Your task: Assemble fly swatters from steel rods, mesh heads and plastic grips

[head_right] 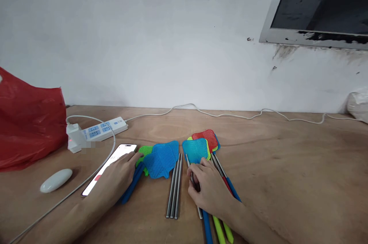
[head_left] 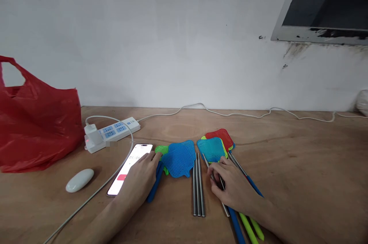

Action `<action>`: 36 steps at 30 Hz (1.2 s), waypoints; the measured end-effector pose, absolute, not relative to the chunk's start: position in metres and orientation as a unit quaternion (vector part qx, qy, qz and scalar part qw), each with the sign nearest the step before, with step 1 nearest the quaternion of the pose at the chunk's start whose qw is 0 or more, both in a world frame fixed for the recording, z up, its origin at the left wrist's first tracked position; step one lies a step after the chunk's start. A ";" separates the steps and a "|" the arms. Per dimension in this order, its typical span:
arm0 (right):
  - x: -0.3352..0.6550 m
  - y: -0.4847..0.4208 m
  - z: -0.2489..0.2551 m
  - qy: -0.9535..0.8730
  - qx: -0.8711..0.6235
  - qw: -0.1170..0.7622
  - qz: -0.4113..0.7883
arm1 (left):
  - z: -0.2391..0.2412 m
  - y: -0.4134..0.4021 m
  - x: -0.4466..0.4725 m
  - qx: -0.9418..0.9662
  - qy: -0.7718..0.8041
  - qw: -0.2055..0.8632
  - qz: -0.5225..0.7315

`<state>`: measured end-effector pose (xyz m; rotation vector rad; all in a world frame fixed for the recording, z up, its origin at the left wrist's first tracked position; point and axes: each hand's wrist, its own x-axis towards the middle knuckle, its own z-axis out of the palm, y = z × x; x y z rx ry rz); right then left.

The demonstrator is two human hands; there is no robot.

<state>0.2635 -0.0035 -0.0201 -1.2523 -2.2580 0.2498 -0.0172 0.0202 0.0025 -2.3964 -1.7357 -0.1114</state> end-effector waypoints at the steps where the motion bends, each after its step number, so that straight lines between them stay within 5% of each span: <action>1: 0.263 -0.004 -0.020 -0.838 -0.465 0.270 0.092 | 0.002 0.020 -0.018 -0.804 -0.586 0.089 -0.037; 36: 0.263 -0.003 -0.019 -0.838 -0.461 0.276 0.096 | 0.012 0.028 -0.021 -0.789 -0.613 0.022 -0.040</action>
